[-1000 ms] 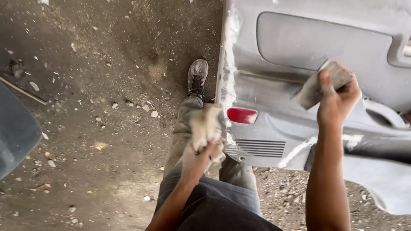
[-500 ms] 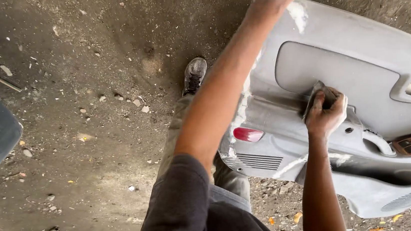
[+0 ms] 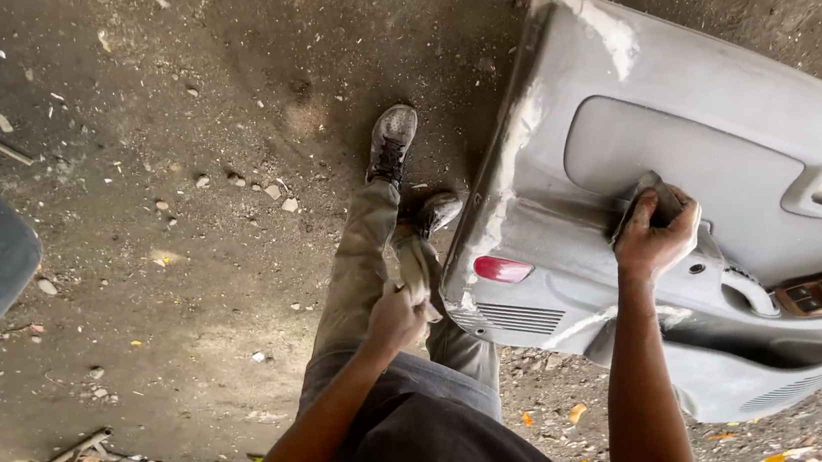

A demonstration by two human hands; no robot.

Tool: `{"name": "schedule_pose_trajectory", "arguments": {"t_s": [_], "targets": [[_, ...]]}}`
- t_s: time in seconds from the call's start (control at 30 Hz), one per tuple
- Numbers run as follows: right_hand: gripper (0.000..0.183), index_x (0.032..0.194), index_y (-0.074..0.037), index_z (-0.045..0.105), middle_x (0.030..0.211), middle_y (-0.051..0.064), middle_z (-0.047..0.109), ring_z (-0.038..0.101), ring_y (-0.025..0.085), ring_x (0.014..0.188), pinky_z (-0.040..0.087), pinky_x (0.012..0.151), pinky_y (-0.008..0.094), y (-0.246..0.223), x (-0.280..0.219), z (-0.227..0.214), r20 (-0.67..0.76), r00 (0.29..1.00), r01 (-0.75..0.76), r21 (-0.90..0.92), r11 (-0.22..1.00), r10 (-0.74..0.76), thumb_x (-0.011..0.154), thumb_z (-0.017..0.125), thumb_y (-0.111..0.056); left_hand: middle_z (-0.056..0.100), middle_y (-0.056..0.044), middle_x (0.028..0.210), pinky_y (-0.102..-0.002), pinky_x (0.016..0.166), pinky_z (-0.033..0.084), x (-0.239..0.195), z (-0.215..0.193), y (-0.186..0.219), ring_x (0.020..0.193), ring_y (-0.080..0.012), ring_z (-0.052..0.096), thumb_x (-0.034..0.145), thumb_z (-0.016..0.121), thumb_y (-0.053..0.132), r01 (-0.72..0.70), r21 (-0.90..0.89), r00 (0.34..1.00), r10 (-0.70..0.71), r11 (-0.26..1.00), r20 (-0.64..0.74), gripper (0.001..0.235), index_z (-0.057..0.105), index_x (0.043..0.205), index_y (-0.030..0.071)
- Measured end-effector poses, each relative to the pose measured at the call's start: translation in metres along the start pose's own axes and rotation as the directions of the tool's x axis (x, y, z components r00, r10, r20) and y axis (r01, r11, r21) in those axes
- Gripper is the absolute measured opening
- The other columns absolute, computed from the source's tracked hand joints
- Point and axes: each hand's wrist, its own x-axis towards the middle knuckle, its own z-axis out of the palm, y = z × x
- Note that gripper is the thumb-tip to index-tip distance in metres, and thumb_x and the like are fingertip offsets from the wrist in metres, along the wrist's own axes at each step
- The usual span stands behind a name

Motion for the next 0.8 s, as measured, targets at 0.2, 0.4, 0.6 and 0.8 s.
{"name": "schedule_pose_trajectory", "arguments": {"t_s": [0.2,0.4,0.6,0.8], "targets": [[0.012,0.109,-0.001,0.066,0.102,0.014,0.070,0.070,0.027,0.093,0.058,0.084,0.041,0.003,-0.003,0.003,-0.023,0.999,-0.030,0.031,0.999,0.030,0.101,0.068,-0.010,0.067,-0.038,0.096,-0.044,0.058,0.058,0.072,-0.071,0.155,0.062,-0.0236,0.061,0.100,0.035,0.063,0.090,-0.537,0.996,-0.089,0.839,0.027,0.076,0.048,0.141,0.000],[0.013,0.107,0.000,0.064,0.100,0.014,0.069,0.070,0.024,0.090,0.059,0.080,0.038,0.004,0.003,0.010,-0.032,0.999,0.000,0.065,0.998,0.002,0.104,0.067,-0.012,0.046,-0.027,0.158,-0.055,0.104,0.050,0.233,-0.161,0.284,0.141,-0.0404,0.053,0.108,0.031,0.052,-0.722,-0.269,0.663,0.525,0.638,-0.534,0.070,0.034,0.158,0.003],[0.013,0.107,0.000,0.064,0.095,0.014,0.071,0.068,0.024,0.083,0.058,0.077,0.041,0.011,0.001,0.012,-0.057,0.997,0.064,0.041,0.997,-0.061,0.100,0.067,-0.009,0.062,-0.025,0.132,-0.041,0.096,0.059,0.169,-0.121,0.224,0.112,-0.0350,0.070,0.110,0.046,0.046,-0.578,-0.029,0.739,0.507,0.816,-0.444,0.056,0.054,0.144,0.001],[0.011,0.104,0.000,0.063,0.092,0.013,0.069,0.064,0.024,0.080,0.055,0.075,0.042,0.011,-0.004,0.013,-0.075,0.997,0.012,0.032,0.999,-0.010,0.096,0.066,-0.006,0.046,-0.033,0.151,-0.042,0.103,0.060,0.022,-0.010,0.086,0.124,-0.0447,0.065,0.111,0.046,0.040,-0.558,-0.004,0.687,0.459,0.830,-0.564,0.060,0.047,0.143,-0.011]]}}
